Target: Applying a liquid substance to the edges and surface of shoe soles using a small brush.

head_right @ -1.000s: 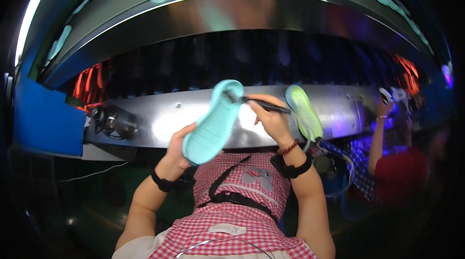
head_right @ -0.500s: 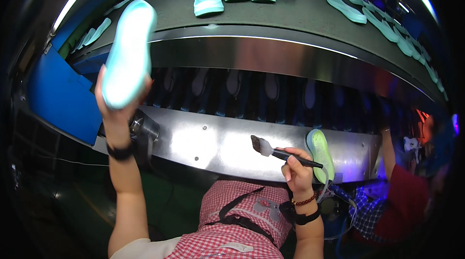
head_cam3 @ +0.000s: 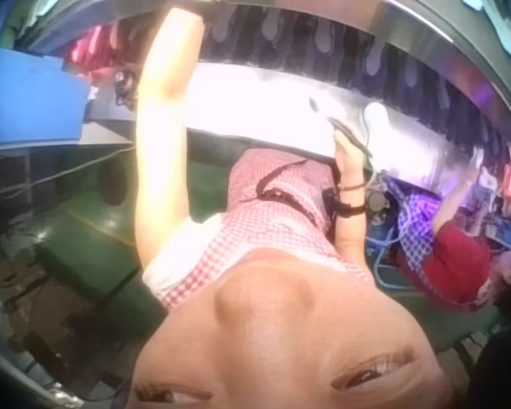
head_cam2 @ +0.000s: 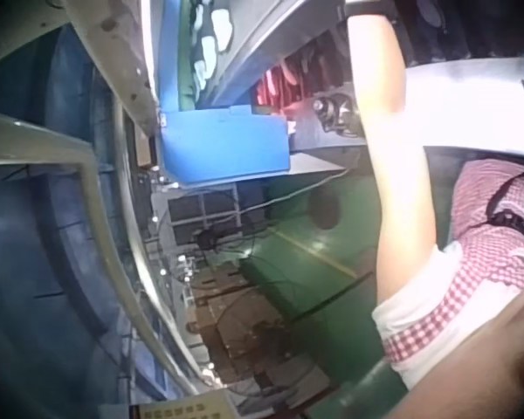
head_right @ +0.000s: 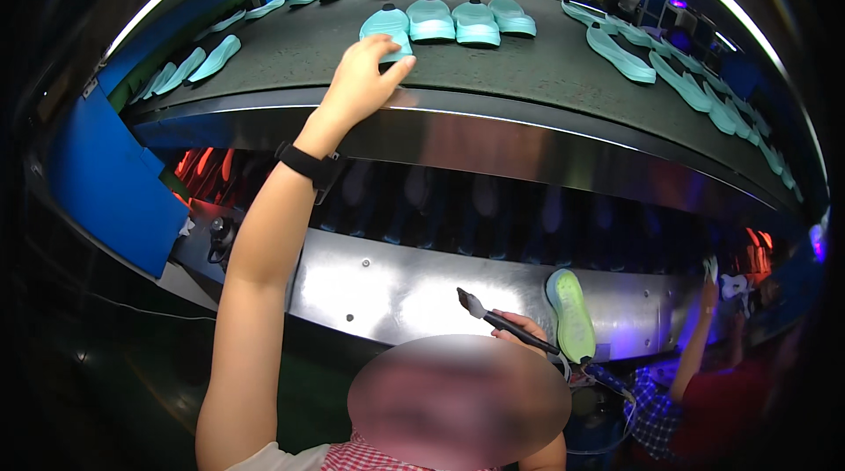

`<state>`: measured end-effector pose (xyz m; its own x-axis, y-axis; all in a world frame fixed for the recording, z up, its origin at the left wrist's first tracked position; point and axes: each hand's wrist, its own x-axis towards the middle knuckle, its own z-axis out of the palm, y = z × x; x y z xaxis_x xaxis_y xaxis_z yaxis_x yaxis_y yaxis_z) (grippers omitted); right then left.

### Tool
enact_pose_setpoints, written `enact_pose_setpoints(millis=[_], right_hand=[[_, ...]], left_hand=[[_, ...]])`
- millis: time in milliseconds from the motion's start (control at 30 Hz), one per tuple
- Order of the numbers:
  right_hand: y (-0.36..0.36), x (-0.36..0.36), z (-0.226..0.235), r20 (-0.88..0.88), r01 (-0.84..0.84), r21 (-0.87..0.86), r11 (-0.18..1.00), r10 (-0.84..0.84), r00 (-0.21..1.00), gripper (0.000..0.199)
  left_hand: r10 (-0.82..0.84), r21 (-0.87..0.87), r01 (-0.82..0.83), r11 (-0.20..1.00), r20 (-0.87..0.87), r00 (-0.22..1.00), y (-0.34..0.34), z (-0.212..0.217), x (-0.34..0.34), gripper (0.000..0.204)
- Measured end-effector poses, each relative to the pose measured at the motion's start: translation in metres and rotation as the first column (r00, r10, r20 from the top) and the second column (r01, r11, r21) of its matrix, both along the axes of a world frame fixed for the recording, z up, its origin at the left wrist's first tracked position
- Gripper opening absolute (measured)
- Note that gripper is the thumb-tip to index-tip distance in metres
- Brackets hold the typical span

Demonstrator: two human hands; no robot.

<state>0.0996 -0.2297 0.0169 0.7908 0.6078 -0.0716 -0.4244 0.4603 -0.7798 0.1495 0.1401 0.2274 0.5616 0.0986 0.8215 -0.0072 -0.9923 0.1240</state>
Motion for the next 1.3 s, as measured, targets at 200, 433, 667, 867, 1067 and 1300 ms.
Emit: enact_pose_setpoints(millis=[200, 433, 667, 867, 1067, 1300], right_hand=[[-0.024, 0.008, -0.001, -0.011, 0.092, 0.009, 0.996, -0.092, 0.996, 0.023], [-0.028, 0.021, -0.007, 0.079, 0.113, 0.048, 0.992, -0.116, 0.990, 0.021], [-0.027, 0.025, 0.017, 0.104, 0.006, 0.164, 0.986, -0.023, 0.994, 0.019], [0.011, 0.020, 0.003, 0.133, -0.142, -0.013, 0.990, 0.143, 0.981, 0.021], [0.047, 0.029, 0.000, 0.072, -0.066, -0.197, 0.978, 0.082, 0.994, 0.021], [0.066, 0.001, 0.020, 0.717, 0.206, -0.393, 0.896, 0.159, 0.679, 0.021]], left_hand=[[0.109, -0.015, -0.109, 0.994, 0.048, 0.993, -0.009, 0.009, -0.035, 0.037], [0.044, -0.814, 0.563, 0.143, 0.574, 0.818, -0.031, -0.035, -0.110, 0.041], [-0.465, -0.598, 0.300, -0.743, 0.784, 0.412, -0.085, -0.165, -0.182, 0.091], [-0.383, -0.481, 0.052, -0.875, 0.754, 0.533, -0.173, -0.235, -0.166, 0.092], [-0.234, -0.320, 0.032, -0.947, 0.751, 0.617, -0.200, -0.226, -0.154, 0.087], [-0.144, -0.561, 0.170, -0.810, 0.471, 0.870, -0.212, -0.237, -0.144, 0.067]])
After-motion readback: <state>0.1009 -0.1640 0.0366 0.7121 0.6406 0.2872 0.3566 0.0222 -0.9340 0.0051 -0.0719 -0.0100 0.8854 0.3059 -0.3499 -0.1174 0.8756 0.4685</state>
